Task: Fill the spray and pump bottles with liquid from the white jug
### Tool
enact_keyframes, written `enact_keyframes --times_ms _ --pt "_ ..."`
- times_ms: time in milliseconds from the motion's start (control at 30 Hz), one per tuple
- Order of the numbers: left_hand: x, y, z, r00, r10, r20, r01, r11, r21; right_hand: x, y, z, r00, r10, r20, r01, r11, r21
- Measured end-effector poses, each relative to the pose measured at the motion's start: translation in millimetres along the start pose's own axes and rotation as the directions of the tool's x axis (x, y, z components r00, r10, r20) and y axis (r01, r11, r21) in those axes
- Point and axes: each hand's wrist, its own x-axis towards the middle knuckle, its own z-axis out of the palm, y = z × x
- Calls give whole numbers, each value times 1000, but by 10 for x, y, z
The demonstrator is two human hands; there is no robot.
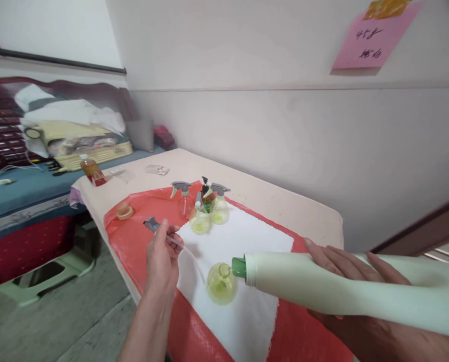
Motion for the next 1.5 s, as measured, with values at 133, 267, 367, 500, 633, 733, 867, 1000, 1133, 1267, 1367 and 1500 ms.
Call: enact_keyframes --times_ms 133,267,367,500,633,733,867,1000,1133,1267,1367,1500 --pt "3 0 -5 1000 3 1 -3 1000 0 -11 3 -10 1000 0 30 0 1000 -2" --pt "14 -8 -11 1000 -7 7 6 1000 5 12 -4 -17 1000 7 25 -7 1000 9" --pt "18 -13 -12 1000 6 -1 -6 1000 0 13 -12 -12 999 10 34 -10 1000 -1" --pt "25 -19 -14 1000 14 4 -14 1000 13 14 -12 -11 1000 12 2 -12 1000 6" --pt "37 -27 -26 1000 10 11 -10 1000 14 41 10 -33 1000 6 -23 -6 1000 -15" --pt "39 -28 -32 1000 8 9 -8 1000 9 73 14 -59 999 12 -50 -12 1000 -1" --pt "30 -23 -27 1000 2 5 -2 1000 5 89 3 -67 995 50 -81 -47 998 37" --pt "25 -21 -24 1000 13 9 -13 1000 13 73 3 -46 997 32 -75 -30 999 19" --pt "29 -20 -24 1000 6 18 -6 999 33 56 -2 -45 998 36 -53 -36 999 6" --pt "17 -10 -8 1000 10 3 -10 1000 8 49 3 -43 999 21 -50 -21 1000 1" --pt "7 -5 -2 1000 7 1 -7 1000 4 50 12 -36 998 -1 -57 0 1000 -1" --pt "6 -5 -9 1000 -2 12 1 1000 28 54 6 -21 999 2 -39 -2 1000 1"
